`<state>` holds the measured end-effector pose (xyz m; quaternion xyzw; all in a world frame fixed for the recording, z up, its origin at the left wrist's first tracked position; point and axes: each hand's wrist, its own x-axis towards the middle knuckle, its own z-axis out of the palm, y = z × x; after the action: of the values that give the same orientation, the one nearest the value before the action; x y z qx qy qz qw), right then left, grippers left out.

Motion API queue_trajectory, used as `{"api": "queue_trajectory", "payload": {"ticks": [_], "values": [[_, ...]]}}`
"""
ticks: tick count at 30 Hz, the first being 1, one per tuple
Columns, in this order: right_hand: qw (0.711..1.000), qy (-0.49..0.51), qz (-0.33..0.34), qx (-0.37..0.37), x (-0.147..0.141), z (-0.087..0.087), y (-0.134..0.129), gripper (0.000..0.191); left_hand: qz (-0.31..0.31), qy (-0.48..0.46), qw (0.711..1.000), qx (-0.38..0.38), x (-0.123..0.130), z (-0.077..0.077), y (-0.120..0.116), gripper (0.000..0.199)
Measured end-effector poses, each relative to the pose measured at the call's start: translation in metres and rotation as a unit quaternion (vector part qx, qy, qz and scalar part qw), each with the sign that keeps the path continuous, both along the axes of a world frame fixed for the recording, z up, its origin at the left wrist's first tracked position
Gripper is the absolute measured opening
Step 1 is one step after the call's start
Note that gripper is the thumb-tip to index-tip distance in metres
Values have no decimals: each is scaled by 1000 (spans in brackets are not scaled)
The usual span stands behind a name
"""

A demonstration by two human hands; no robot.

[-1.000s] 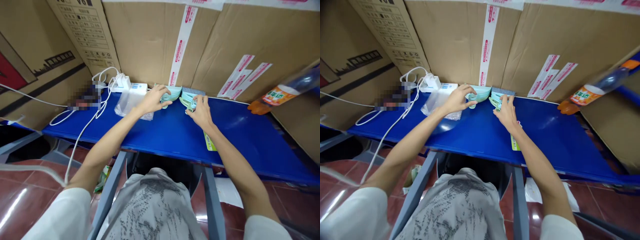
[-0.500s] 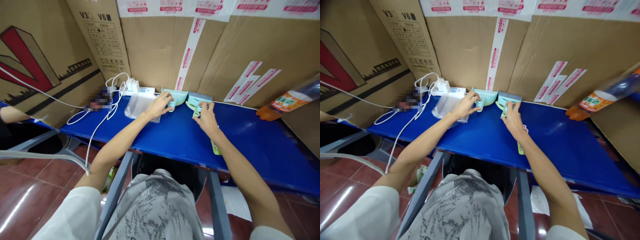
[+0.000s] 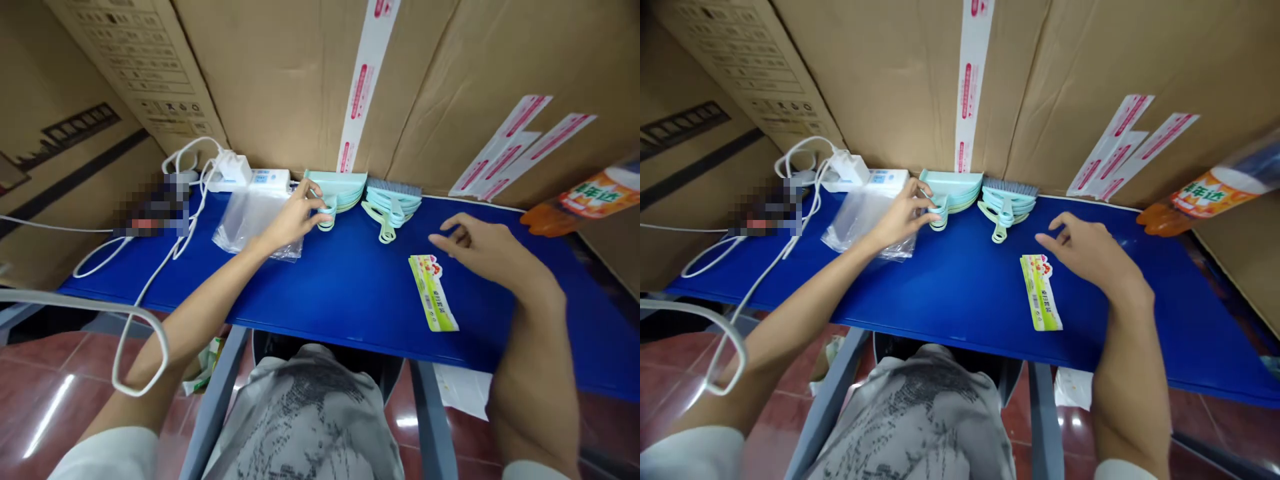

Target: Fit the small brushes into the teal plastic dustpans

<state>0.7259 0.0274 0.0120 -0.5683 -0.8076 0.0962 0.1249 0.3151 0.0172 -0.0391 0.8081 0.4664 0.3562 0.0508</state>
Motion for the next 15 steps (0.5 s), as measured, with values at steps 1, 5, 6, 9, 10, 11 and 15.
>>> {"api": "queue_trajectory", "payload": {"ticks": [1,5,6,9,10,11,15], "values": [[999,-13,13,-47,5,-4,0,53,0,-6,1000,-2,-1,1,0,24],[988,-7,97,-122,18,-33,5,64,2,-1,1000,10,-7,12,-1,37],[987,0,98,-126,20,-40,9,61,5,1,1000,13,-9,15,-1,39],[985,5,76,-152,23,-50,23,48,19,-3,1000,23,-14,15,2,44],[985,-7,70,-155,22,-48,26,46,21,-6,999,27,-15,13,4,45],[986,-26,65,-151,21,-45,27,46,19,-9,999,32,-15,10,5,46],[986,-141,17,-87,3,-28,13,66,-35,-7,997,63,-12,-2,6,51]]}}
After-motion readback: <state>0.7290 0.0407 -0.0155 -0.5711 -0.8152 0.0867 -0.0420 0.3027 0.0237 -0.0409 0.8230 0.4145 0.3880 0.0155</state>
